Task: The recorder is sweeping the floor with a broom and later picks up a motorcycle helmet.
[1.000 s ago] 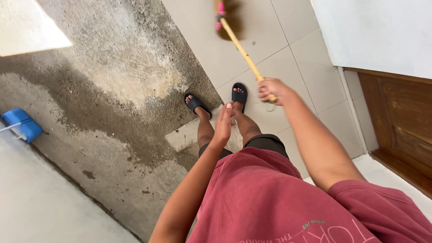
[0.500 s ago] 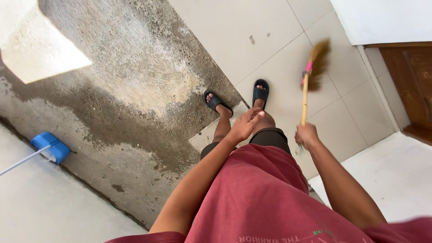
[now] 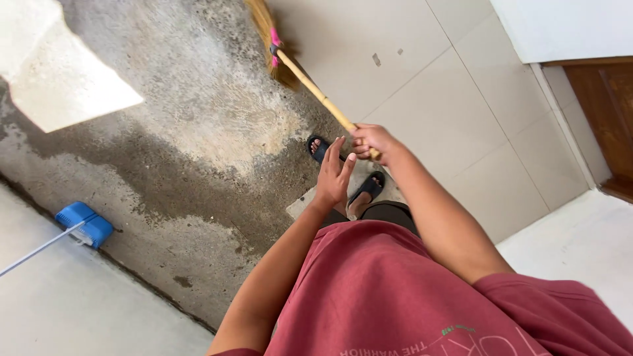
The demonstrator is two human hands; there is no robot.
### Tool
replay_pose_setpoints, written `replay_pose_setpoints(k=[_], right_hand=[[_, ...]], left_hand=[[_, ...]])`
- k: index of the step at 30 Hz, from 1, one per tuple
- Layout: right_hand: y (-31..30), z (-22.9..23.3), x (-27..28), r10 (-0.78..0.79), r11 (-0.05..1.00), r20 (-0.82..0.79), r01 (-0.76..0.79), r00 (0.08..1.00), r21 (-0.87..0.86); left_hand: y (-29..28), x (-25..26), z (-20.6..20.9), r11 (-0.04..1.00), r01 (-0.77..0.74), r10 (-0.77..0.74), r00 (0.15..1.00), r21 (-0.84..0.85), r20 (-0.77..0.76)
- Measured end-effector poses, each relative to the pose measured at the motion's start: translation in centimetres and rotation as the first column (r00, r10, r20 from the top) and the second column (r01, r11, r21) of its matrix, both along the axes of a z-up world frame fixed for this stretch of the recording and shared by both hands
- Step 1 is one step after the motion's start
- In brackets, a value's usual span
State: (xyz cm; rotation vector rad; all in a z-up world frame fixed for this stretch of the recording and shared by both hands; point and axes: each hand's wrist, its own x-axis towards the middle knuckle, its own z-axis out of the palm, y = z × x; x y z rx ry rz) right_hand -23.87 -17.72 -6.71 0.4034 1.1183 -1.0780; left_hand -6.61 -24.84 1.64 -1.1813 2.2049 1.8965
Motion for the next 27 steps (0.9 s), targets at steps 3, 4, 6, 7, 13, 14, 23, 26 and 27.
replay_pose_setpoints(k=[3,4,6,7,13,14,23,26,27], right_hand=[[1.4,7.1,-0.7,0.011,1.0,-0.107,-0.008,0.994,0.024],[3.3,8.2,-0.4,0.006,1.0,-0.111,-0.004,0.994,0.018],[7.1,10.6,0.4,-0.051,0.983,-0.235,0.09,0.971,0.158],[8.2,11.6,0.8,-0.054,0.985,-0.241,0.092,0.969,0.149],[14.0,11.2,1.4,-0.173,0.864,-0.381,0.326,0.908,0.385],[14.4,10.3,1.0,-0.255,0.798,-0.389,0.419,0.885,0.432],[16.5,-7.4,-18.0,-0.467,0.542,-0.409,0.619,0.784,0.569],[6.8,-8.3,-25.4,-0.314,0.665,-0.379,0.487,0.87,0.567],[3.6,-8.4,-26.0,-0.266,0.703,-0.381,0.449,0.886,0.551]], left_hand=[[-1.8,-0.3,1.0,0.999,0.03,-0.03,0.999,0.026,0.011],[-1.8,-0.8,1.1,0.999,0.034,-0.034,0.999,0.02,0.007],[-1.9,-1.8,1.3,0.988,0.147,-0.149,0.987,0.037,0.06],[-1.6,-2.6,1.4,0.989,0.148,-0.149,0.987,0.028,0.054],[1.0,-8.2,0.9,0.879,0.474,-0.472,0.881,0.062,-0.041],[1.3,-8.7,0.7,0.86,0.508,-0.502,0.859,0.048,-0.098],[-4.5,-15.8,-6.8,0.773,0.553,-0.62,0.764,-0.31,-0.182],[-10.2,-22.3,-4.2,0.87,0.475,-0.49,0.865,-0.135,-0.109],[-11.8,-23.6,-2.6,0.919,0.384,-0.386,0.923,0.09,0.005]])
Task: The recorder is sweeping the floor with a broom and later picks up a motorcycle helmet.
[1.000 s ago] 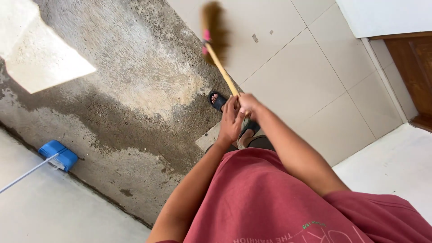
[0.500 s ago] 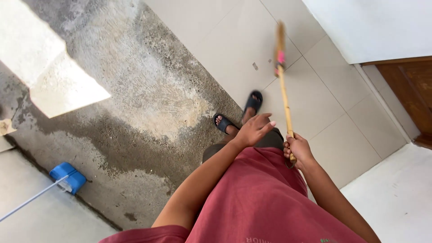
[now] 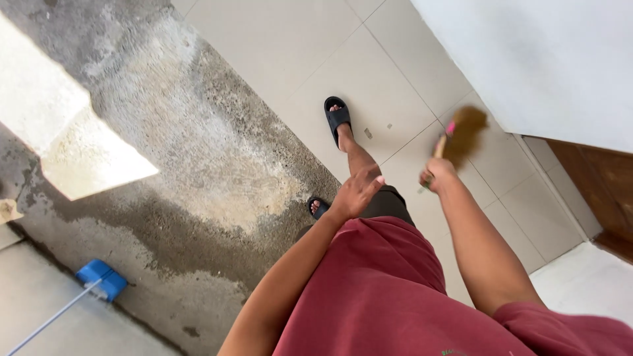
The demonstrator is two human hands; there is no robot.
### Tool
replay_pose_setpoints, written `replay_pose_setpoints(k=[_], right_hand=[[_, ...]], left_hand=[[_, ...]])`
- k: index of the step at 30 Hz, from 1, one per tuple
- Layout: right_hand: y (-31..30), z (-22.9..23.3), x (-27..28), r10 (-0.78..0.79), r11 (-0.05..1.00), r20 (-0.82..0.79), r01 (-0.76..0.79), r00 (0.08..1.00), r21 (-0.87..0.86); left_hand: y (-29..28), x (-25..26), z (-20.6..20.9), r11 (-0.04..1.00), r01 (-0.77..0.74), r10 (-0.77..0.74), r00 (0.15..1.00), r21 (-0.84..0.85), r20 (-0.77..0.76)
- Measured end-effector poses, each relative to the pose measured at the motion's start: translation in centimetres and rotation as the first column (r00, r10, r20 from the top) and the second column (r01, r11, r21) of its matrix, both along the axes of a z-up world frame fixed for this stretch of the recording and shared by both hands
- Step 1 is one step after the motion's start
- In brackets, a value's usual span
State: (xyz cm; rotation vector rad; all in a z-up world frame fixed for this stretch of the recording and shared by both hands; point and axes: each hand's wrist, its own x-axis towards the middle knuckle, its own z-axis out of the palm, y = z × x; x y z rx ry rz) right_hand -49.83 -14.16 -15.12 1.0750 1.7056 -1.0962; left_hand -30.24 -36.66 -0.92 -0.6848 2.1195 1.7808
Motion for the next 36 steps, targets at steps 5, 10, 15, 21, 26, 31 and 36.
replay_pose_setpoints(k=[5,10,15,21,26,31,36], right_hand=[[-22.1,0.1,-6.9,0.171,0.98,-0.074,-0.178,0.982,-0.09],[-41.2,-3.2,-11.6,0.26,0.923,-0.172,-0.297,0.95,-0.243],[-53.9,-0.4,-9.2,0.458,0.879,-0.047,-0.46,0.888,-0.125],[-51.4,4.2,-5.2,0.722,0.64,-0.096,-0.715,0.685,-0.283],[-46.5,5.8,-9.3,0.726,0.528,-0.058,-0.609,0.686,-0.592],[-43.0,13.4,-15.1,0.899,0.31,-0.147,-0.836,0.413,-0.453],[-35.9,6.7,-18.8,0.835,-0.14,-0.402,-0.852,-0.375,0.504]], left_hand=[[-7.9,-8.3,0.8,0.972,-0.225,0.217,0.969,0.062,0.12],[-14.8,-13.4,-0.7,0.889,-0.451,0.442,0.891,0.079,0.108],[-21.3,-16.4,-0.3,0.597,-0.796,0.802,0.594,0.105,-0.057],[-25.0,-17.3,-0.8,0.422,-0.901,0.905,0.412,0.098,-0.111],[-22.8,-16.5,0.8,0.556,-0.831,0.807,0.542,-0.008,-0.235],[-21.2,-14.0,1.9,0.562,-0.821,0.823,0.544,0.097,-0.16],[-22.0,-12.7,1.7,0.458,-0.881,0.887,0.461,0.12,-0.01]])
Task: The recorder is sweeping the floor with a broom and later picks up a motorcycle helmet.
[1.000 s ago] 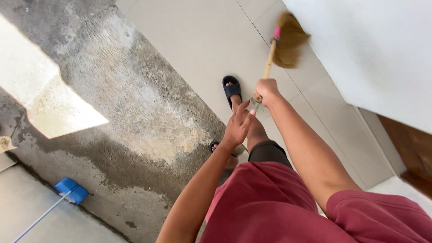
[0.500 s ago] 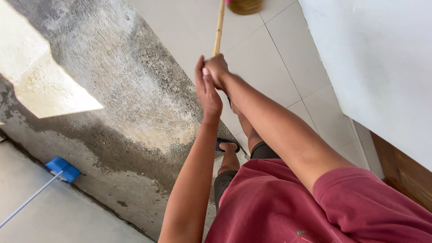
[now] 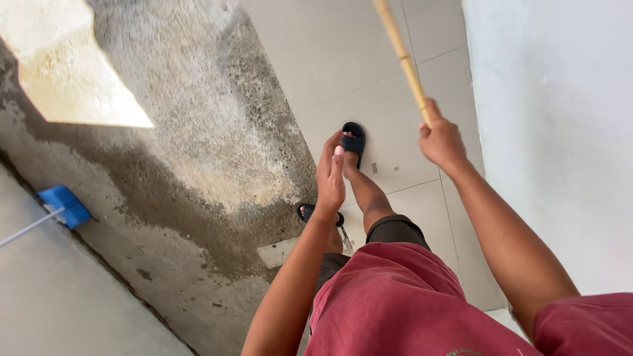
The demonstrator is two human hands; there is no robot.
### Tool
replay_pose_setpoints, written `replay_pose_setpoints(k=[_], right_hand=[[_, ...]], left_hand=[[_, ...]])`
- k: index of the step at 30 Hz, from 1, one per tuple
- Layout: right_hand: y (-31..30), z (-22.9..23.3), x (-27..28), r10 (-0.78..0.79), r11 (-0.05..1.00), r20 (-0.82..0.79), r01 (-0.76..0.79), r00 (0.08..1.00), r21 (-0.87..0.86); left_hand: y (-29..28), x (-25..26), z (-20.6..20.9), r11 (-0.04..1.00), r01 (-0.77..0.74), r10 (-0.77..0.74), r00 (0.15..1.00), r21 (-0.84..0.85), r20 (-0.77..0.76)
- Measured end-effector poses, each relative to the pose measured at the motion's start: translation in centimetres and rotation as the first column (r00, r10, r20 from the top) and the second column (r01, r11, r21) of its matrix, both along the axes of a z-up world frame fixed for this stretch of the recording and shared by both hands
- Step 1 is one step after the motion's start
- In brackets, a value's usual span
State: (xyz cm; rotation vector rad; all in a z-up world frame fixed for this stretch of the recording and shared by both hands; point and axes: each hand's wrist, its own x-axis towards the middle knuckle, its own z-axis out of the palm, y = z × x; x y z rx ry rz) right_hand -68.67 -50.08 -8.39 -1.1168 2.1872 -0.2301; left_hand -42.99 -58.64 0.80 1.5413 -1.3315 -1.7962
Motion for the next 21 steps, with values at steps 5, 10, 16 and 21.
replay_pose_setpoints(k=[5,10,16,21], right_hand=[[-8.3,-1.6,3.4,-0.534,0.796,0.146,0.437,0.833,0.42],[-2.7,-16.0,12.7,-0.243,0.967,0.103,0.25,0.965,-0.057],[-12.7,-0.1,-0.7,-0.581,0.802,0.733,0.397,0.352,0.445],[-18.3,-1.0,-5.0,-0.089,0.979,0.012,0.086,0.996,0.184]], left_hand=[[-0.6,-1.5,-2.5,0.999,-0.025,0.024,0.999,0.021,0.044],[-1.4,-2.7,-4.7,0.987,-0.152,0.152,0.988,0.059,0.01],[-3.2,-0.2,-3.9,0.965,-0.244,0.247,0.968,0.094,-0.029],[-3.6,2.9,-4.5,0.962,-0.233,0.215,0.968,0.141,0.132]])
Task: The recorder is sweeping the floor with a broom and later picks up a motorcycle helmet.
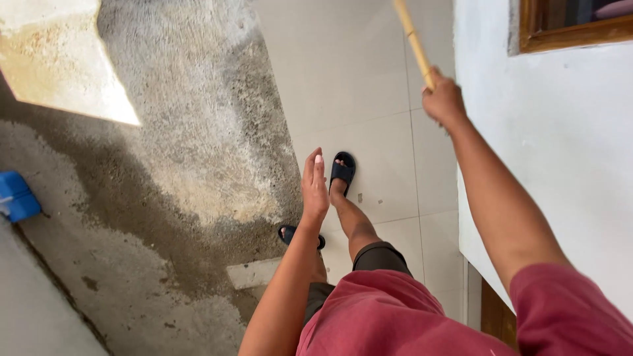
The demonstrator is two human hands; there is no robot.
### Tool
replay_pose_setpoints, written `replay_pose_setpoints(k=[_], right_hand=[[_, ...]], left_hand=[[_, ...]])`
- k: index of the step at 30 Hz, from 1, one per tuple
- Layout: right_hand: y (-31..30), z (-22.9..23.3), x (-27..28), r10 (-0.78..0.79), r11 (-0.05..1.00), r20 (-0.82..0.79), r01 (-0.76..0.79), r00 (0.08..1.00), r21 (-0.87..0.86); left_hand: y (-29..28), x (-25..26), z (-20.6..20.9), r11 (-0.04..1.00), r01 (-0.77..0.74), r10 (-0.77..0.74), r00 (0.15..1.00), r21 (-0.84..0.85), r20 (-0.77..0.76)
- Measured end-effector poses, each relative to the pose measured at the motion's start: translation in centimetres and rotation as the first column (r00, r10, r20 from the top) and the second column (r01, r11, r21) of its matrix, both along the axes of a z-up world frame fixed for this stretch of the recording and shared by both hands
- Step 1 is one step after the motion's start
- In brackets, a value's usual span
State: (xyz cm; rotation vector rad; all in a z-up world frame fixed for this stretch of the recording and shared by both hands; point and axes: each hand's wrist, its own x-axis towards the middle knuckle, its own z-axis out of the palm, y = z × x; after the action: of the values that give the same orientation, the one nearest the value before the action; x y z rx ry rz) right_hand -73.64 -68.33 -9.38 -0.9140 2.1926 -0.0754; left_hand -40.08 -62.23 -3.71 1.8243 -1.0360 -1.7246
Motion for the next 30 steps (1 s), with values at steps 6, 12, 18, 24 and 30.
replay_pose_setpoints(k=[6,12,18,24,30], right_hand=[[-1.1,-14.3,0.2,-0.291,0.948,0.097,0.274,0.952,0.159],[8.7,-7.5,23.1,-0.05,0.988,0.27,0.008,0.962,0.157],[6.4,0.7,16.4,-0.477,0.873,0.844,0.244,0.247,0.422],[22.0,3.5,14.0,0.311,0.94,0.207,-0.268,0.927,-0.211],[28.4,2.5,24.5,-0.288,0.94,0.189,0.239,0.939,0.242]], left_hand=[[2.0,0.4,2.1,0.997,0.064,-0.061,0.995,-0.04,0.079],[7.8,2.4,-0.9,0.997,-0.072,0.072,0.995,0.008,0.073],[11.1,6.5,0.1,0.999,-0.006,0.003,0.993,0.033,0.117],[14.0,12.5,2.0,0.977,-0.101,0.096,0.995,0.189,0.034],[22.8,18.4,-0.6,0.995,-0.074,0.076,0.997,0.068,-0.028]])
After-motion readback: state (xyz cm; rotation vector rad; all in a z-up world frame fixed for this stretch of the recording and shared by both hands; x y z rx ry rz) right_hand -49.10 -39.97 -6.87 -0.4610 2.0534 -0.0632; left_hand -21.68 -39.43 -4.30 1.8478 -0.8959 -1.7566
